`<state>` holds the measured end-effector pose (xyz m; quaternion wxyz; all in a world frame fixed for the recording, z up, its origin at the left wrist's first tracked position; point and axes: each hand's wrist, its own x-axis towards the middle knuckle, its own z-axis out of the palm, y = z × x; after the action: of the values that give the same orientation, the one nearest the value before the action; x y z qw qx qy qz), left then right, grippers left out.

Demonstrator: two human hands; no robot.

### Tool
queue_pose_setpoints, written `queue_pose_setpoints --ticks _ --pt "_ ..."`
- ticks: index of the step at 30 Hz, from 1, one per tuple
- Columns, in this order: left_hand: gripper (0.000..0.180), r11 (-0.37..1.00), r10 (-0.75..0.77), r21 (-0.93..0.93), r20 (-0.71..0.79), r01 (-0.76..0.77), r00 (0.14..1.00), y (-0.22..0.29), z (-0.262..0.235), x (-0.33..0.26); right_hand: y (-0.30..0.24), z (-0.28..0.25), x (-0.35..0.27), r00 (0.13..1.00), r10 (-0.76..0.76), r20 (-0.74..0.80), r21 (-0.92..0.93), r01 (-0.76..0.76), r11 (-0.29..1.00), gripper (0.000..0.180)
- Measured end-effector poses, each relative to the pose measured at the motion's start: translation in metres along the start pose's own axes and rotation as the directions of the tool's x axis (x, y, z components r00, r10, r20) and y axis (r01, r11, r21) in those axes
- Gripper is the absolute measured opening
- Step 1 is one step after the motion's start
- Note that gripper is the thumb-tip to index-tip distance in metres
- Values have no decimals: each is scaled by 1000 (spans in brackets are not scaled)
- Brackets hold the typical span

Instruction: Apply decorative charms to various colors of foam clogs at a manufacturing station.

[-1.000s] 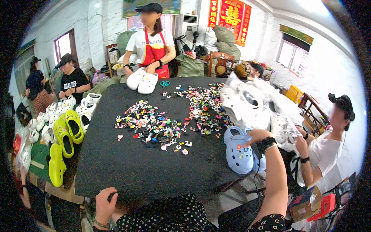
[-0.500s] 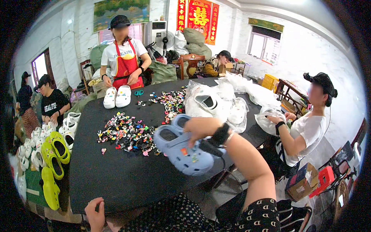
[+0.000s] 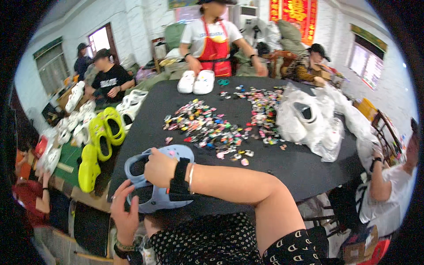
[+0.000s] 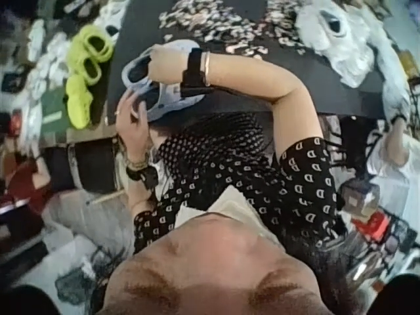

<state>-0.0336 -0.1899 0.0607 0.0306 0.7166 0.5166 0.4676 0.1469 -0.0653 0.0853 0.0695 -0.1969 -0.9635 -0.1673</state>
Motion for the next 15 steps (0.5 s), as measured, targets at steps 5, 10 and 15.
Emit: queue_pose_setpoints --ticks 5,10,15 --pt "26 966 -228 -89 160 244 960 -33 21 -8 11 7 3 998 -20 -63 300 39 953 48" --pt "26 848 -380 -275 283 454 881 -39 30 -10 35 -4 -39 976 200 -88 513 -128 849 70" --pt "34 513 -458 -372 644 774 613 -52 47 9 44 1 -118 896 434 -97 573 -306 760 45"
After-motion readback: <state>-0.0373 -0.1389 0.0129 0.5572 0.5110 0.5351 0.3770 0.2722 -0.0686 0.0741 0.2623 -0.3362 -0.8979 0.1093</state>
